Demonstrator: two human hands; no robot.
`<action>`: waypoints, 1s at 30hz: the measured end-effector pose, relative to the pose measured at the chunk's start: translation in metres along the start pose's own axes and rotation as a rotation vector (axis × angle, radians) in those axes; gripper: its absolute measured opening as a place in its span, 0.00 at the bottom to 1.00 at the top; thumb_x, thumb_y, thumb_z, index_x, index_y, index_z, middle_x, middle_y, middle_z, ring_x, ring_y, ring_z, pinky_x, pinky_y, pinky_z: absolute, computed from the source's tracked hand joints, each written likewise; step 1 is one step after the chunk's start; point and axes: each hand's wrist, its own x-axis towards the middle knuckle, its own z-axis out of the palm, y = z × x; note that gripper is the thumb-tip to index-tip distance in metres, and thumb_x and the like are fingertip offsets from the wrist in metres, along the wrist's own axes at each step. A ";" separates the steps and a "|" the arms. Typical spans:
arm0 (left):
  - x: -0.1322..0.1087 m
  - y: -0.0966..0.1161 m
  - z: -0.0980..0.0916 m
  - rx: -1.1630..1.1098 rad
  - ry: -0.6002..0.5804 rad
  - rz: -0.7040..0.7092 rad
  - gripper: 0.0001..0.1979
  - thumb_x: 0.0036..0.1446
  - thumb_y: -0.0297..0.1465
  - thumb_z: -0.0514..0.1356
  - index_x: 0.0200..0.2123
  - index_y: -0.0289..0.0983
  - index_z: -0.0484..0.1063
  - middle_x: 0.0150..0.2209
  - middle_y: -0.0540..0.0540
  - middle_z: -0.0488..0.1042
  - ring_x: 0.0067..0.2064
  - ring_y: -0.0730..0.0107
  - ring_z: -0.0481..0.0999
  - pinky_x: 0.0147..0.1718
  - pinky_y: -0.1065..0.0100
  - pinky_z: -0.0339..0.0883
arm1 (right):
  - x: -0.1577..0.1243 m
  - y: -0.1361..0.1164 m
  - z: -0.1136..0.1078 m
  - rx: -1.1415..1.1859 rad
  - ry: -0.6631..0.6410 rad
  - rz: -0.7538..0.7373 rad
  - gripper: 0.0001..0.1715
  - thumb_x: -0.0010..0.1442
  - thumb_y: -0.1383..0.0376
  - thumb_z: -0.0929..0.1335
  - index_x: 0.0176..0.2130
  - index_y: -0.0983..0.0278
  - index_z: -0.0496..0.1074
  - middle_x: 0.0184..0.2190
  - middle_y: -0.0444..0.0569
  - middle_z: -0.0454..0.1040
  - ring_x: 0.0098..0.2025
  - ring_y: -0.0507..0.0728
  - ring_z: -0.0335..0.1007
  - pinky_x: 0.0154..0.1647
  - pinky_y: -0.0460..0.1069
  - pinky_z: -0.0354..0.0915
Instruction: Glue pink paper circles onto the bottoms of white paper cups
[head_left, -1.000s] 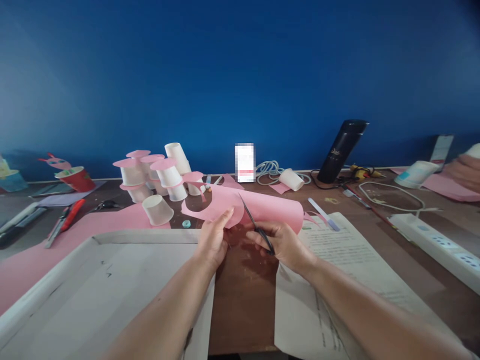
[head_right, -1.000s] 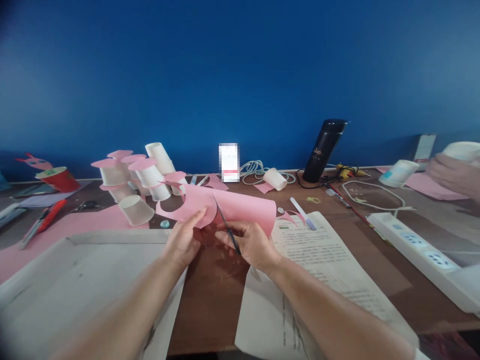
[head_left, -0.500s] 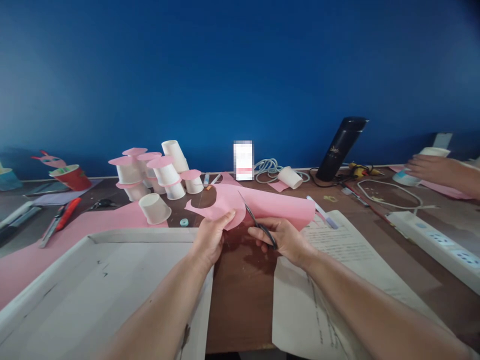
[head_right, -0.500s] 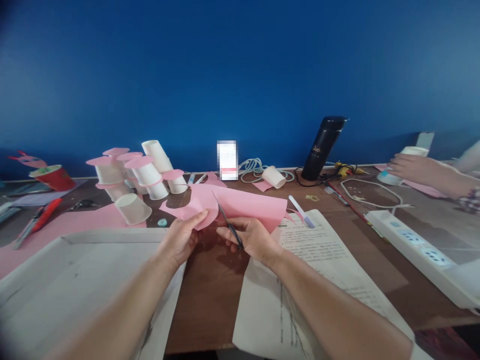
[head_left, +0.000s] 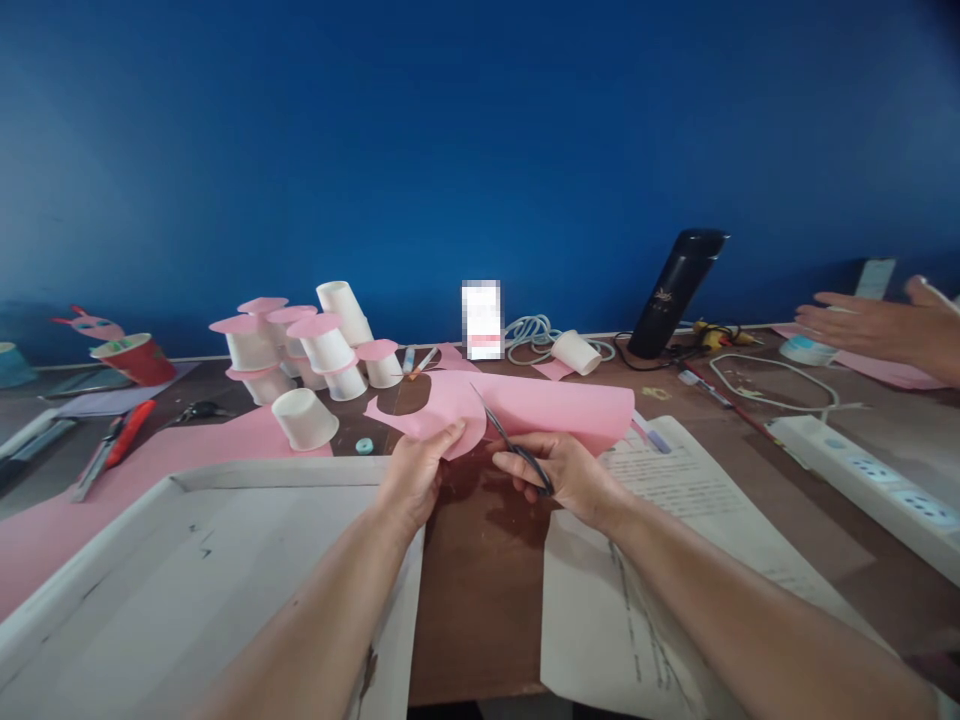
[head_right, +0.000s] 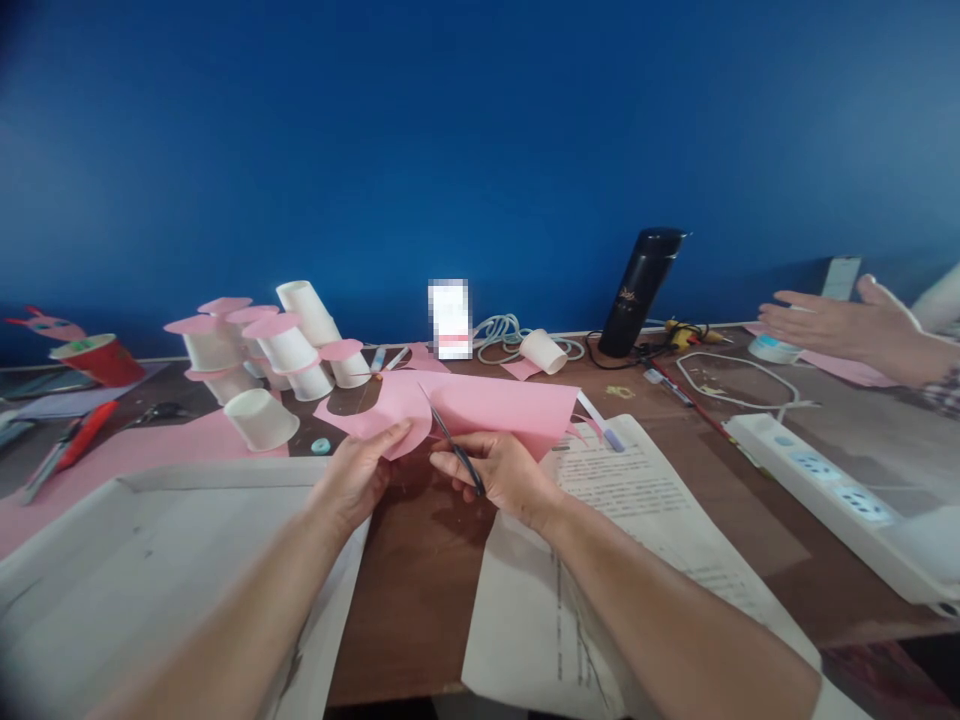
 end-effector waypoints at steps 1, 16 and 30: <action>0.000 0.000 0.000 0.003 0.006 -0.004 0.21 0.38 0.31 0.73 0.36 0.28 0.77 0.35 0.38 0.80 0.38 0.58 0.79 0.40 0.61 0.72 | 0.000 0.000 0.000 0.005 0.003 0.000 0.29 0.45 0.48 0.74 0.39 0.67 0.78 0.20 0.41 0.66 0.21 0.47 0.60 0.20 0.44 0.57; 0.002 0.000 -0.003 0.026 -0.017 0.013 0.19 0.42 0.32 0.71 0.38 0.28 0.77 0.36 0.37 0.80 0.37 0.59 0.79 0.36 0.64 0.72 | -0.001 -0.001 -0.001 -0.021 0.003 -0.006 0.27 0.47 0.49 0.74 0.40 0.66 0.78 0.20 0.41 0.65 0.21 0.46 0.59 0.21 0.44 0.56; 0.001 0.002 -0.002 0.040 -0.007 0.004 0.19 0.43 0.32 0.71 0.38 0.27 0.77 0.37 0.36 0.80 0.38 0.58 0.79 0.38 0.63 0.73 | -0.001 -0.001 -0.001 -0.046 0.021 -0.004 0.31 0.45 0.47 0.74 0.40 0.67 0.78 0.19 0.41 0.65 0.20 0.47 0.58 0.20 0.44 0.55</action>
